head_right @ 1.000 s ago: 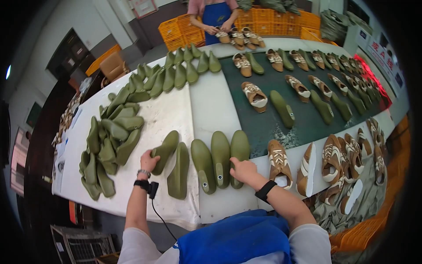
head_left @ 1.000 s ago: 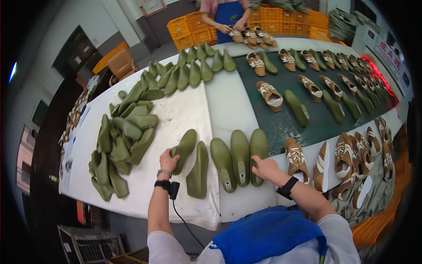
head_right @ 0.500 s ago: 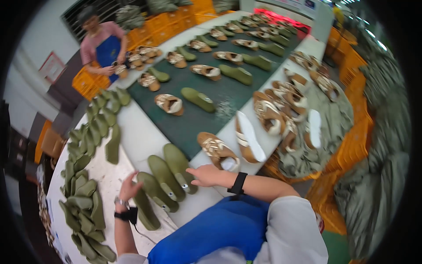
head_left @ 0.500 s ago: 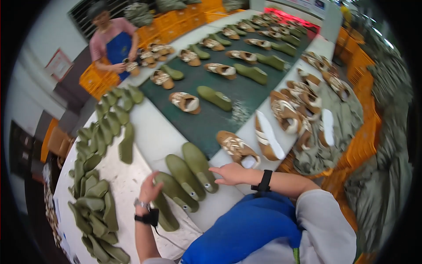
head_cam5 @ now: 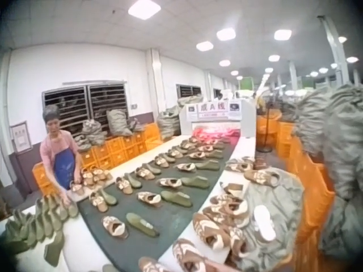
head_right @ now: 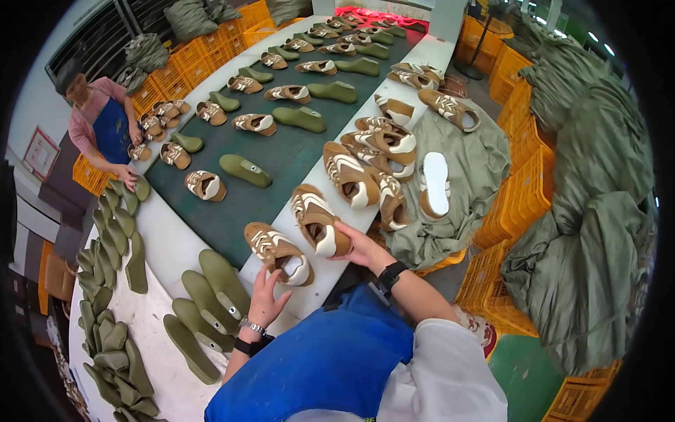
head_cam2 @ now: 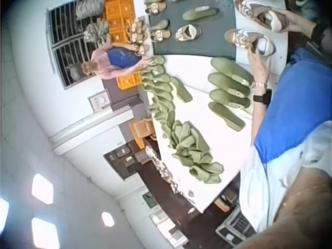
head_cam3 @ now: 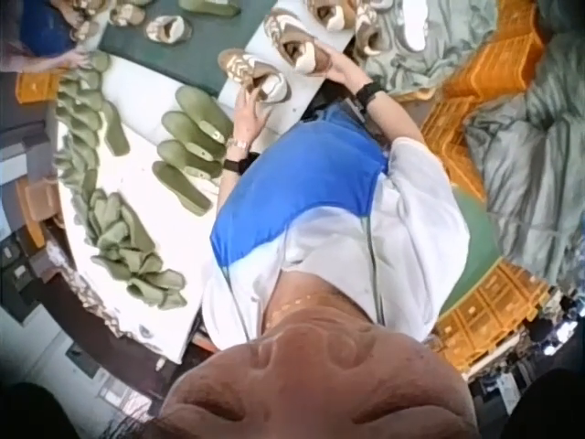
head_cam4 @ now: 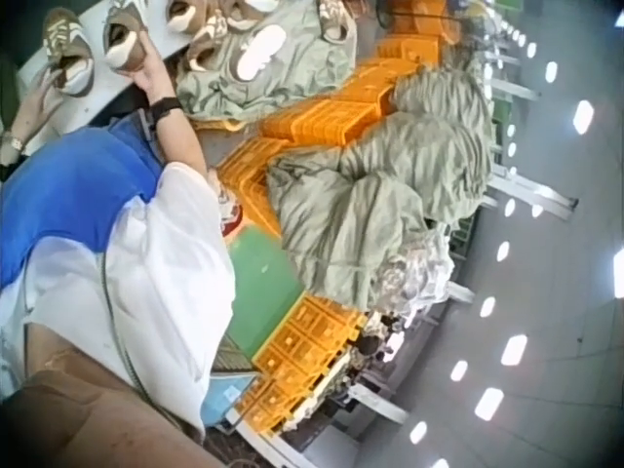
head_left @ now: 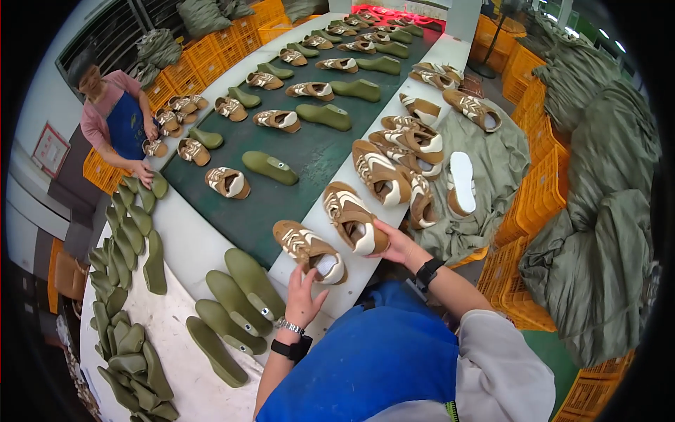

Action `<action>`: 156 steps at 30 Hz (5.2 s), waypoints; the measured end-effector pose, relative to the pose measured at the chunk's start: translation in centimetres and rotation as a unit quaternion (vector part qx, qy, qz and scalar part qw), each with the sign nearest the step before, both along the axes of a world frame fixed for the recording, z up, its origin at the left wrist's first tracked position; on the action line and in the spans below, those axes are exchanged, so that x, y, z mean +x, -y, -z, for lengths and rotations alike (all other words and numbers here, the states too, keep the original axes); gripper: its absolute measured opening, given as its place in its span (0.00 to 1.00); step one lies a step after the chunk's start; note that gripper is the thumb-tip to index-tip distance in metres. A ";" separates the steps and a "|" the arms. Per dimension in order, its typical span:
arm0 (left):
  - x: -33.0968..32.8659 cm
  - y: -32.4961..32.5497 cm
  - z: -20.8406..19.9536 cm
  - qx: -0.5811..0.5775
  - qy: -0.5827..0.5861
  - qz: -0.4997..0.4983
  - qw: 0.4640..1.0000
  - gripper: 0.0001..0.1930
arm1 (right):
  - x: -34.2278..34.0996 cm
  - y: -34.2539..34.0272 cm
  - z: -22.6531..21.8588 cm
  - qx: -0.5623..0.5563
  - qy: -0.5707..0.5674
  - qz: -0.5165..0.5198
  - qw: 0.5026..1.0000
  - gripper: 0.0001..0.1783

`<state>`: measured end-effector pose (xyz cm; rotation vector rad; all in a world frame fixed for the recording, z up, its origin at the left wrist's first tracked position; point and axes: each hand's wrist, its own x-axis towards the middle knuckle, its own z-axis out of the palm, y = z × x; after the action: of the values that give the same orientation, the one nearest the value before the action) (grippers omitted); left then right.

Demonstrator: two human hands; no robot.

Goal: Sorting finished shoe uppers from a large bag and placing them onto a conveyor belt alongside shoe lasts.

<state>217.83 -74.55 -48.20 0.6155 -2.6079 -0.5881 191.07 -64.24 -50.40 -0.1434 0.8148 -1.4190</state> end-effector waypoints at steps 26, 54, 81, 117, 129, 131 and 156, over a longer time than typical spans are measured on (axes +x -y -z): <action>-13.3 0.5 -7.0 0.060 0.074 0.002 0.995 0.23 | -15.9 -17.2 -4.3 -0.185 0.115 0.391 0.894 0.30; -17.3 4.7 -1.0 0.054 0.039 0.087 0.994 0.26 | -13.4 -13.7 -4.0 -0.009 -0.429 0.250 0.868 0.18; -18.2 5.1 -11.7 0.726 -0.254 -0.019 0.639 0.20 | -9.1 -7.3 -9.2 -0.172 0.148 0.135 0.964 0.36; -17.1 0.7 -7.0 0.125 -0.020 -0.187 0.974 0.20 | -46.3 -6.7 -7.3 0.325 -0.866 0.181 0.335 0.11; -22.0 0.0 -14.2 0.051 -0.110 -0.156 0.980 0.17 | -34.0 -4.4 -16.7 -0.153 -0.235 0.299 0.912 0.15; -22.7 -0.3 -15.1 0.028 -0.115 -0.113 0.986 0.17 | -32.2 -3.7 -16.7 -0.152 -0.285 0.294 0.900 0.14; -23.7 -1.8 -10.5 0.030 0.002 -0.046 0.998 0.30 | -42.0 3.4 -4.9 0.108 -0.407 0.249 0.872 0.30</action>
<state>194.12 -72.72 -37.67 0.7519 -2.5585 -0.6394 149.05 -67.60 -45.52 -0.3964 1.8046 -1.7453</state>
